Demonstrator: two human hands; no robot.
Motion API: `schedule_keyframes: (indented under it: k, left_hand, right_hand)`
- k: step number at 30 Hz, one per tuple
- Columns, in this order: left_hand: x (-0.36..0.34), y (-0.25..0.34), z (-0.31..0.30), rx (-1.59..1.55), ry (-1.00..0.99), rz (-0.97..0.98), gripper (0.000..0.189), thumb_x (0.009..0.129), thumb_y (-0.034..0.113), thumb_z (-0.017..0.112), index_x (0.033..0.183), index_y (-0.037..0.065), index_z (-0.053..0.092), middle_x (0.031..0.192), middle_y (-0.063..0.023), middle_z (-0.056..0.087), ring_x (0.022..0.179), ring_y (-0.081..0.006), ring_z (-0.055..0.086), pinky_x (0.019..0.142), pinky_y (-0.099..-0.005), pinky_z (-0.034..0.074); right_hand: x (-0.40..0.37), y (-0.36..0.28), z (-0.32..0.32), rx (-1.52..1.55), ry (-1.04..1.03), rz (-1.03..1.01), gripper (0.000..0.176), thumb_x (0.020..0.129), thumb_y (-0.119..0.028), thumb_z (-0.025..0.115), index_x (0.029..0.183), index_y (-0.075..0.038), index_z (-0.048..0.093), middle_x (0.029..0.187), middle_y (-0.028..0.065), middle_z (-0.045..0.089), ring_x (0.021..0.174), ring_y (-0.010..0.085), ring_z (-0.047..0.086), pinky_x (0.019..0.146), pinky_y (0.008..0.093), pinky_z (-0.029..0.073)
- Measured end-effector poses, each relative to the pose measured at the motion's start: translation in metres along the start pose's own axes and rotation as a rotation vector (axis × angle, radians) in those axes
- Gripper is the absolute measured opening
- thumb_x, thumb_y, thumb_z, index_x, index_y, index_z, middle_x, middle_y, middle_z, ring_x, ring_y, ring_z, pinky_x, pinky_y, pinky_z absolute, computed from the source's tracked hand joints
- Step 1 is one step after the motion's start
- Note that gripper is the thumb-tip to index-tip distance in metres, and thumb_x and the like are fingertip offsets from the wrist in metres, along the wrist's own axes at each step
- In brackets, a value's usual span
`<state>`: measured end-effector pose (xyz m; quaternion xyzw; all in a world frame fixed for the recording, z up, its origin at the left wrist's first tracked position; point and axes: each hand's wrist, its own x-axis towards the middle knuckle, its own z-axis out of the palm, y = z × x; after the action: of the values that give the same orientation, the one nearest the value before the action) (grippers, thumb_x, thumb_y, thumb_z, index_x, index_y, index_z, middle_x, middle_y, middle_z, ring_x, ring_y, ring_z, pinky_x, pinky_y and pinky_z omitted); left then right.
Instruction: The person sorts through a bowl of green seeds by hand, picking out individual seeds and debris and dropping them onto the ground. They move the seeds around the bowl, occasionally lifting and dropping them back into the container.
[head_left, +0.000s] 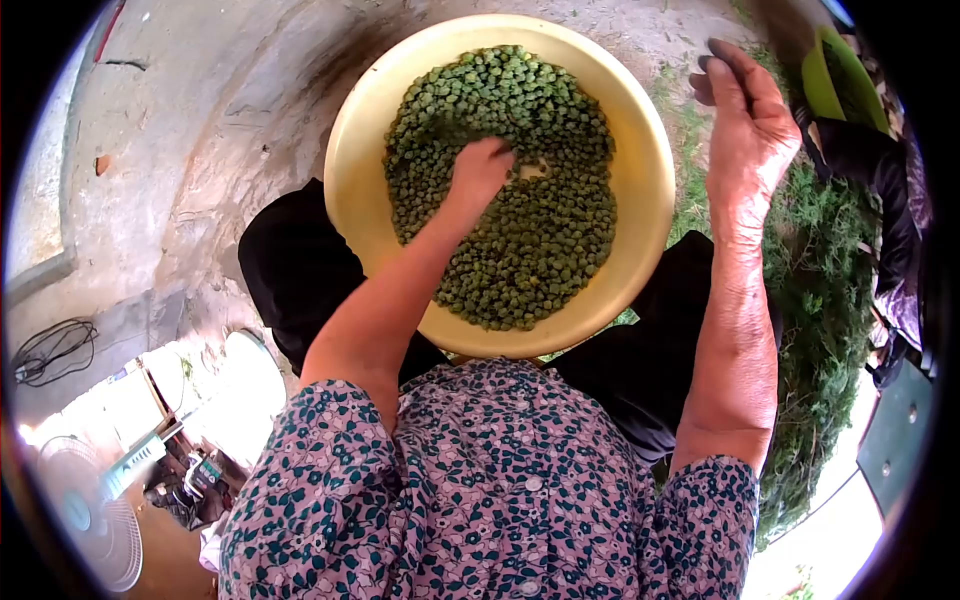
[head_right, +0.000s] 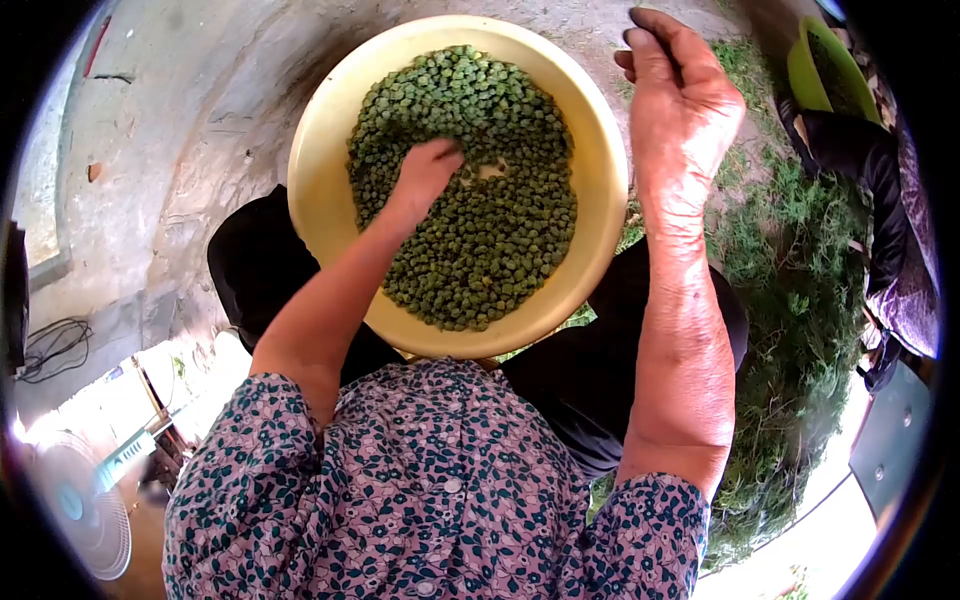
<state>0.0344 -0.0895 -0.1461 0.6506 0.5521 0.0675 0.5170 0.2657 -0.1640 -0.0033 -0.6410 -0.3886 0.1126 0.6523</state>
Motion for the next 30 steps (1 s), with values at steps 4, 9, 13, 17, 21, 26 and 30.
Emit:
schedule_keyframes:
  k: [4, 9, 13, 17, 21, 26, 30]
  left_hand:
    - [-0.026, -0.083, 0.015, 0.461, 0.233, -0.104, 0.047, 0.087, 0.025, 0.059, 0.124, -0.002, 0.048, 0.120, -0.0198, 0.050, 0.107, -0.0344, 0.050, 0.085, -0.0459, 0.045]
    - [-0.016, -0.092, 0.025, 0.658, 0.222, -0.132, 0.059, 0.088, 0.032, 0.058, 0.134, 0.003, 0.035, 0.134, -0.0177, 0.038, 0.122, -0.0331, 0.038, 0.094, -0.0462, 0.041]
    - [-0.007, -0.061, 0.045, 0.602, 0.149, -0.325, 0.068, 0.090, 0.041, 0.052, 0.141, 0.006, 0.025, 0.144, -0.0182, 0.025, 0.132, -0.0325, 0.026, 0.104, -0.0507, 0.028]
    - [-0.028, -0.037, 0.057, 0.711, -0.057, -0.120, 0.068, 0.089, 0.042, 0.052, 0.142, 0.009, 0.024, 0.146, -0.0171, 0.021, 0.133, -0.0328, 0.026, 0.107, -0.0487, 0.023]
    - [-0.063, -0.024, 0.047, 0.169, -0.173, 0.016, 0.056, 0.086, 0.028, 0.057, 0.135, 0.008, 0.039, 0.135, -0.0171, 0.040, 0.121, -0.0321, 0.043, 0.101, -0.0403, 0.034]
    - [-0.058, -0.086, 0.023, -0.066, 0.297, -0.002, 0.034, 0.081, 0.012, 0.059, 0.112, 0.000, 0.058, 0.115, -0.0190, 0.057, 0.104, -0.0325, 0.056, 0.087, -0.0362, 0.044]
    - [-0.042, -0.119, -0.013, -0.124, 0.590, -0.187, 0.025, 0.080, 0.008, 0.056, 0.103, 0.000, 0.063, 0.106, -0.0186, 0.061, 0.097, -0.0343, 0.058, 0.083, -0.0389, 0.046]
  right_hand:
    - [0.001, -0.006, 0.003, 0.063, 0.012, 0.031, 0.017, 0.085, -0.003, 0.060, 0.101, -0.002, 0.067, 0.080, 0.0067, 0.067, 0.071, 0.0097, 0.063, 0.067, 0.0225, 0.053]
    - [0.001, -0.004, 0.006, 0.092, 0.005, 0.071, 0.017, 0.085, -0.002, 0.060, 0.101, -0.002, 0.067, 0.080, 0.0049, 0.066, 0.070, 0.0087, 0.061, 0.068, 0.0217, 0.052]
    - [0.000, -0.004, 0.006, 0.058, -0.006, 0.087, 0.017, 0.085, -0.002, 0.060, 0.101, -0.002, 0.066, 0.079, 0.0040, 0.066, 0.070, 0.0082, 0.060, 0.067, 0.0213, 0.051]
    - [0.001, -0.004, 0.007, 0.047, -0.033, 0.110, 0.017, 0.085, -0.002, 0.061, 0.101, -0.002, 0.066, 0.079, 0.0036, 0.066, 0.069, 0.0079, 0.060, 0.066, 0.0202, 0.050]
    - [-0.001, -0.002, 0.009, 0.017, -0.052, 0.117, 0.016, 0.085, -0.004, 0.061, 0.100, -0.002, 0.067, 0.077, 0.0023, 0.065, 0.068, 0.0070, 0.059, 0.065, 0.0193, 0.049]
    - [-0.003, -0.003, 0.008, 0.020, -0.074, 0.130, 0.016, 0.085, -0.004, 0.061, 0.100, -0.003, 0.067, 0.077, 0.0018, 0.065, 0.067, 0.0067, 0.058, 0.064, 0.0195, 0.048]
    - [-0.004, -0.005, 0.010, -0.019, -0.089, 0.141, 0.016, 0.085, -0.004, 0.061, 0.100, -0.004, 0.068, 0.076, 0.0016, 0.065, 0.067, 0.0064, 0.058, 0.064, 0.0200, 0.048]
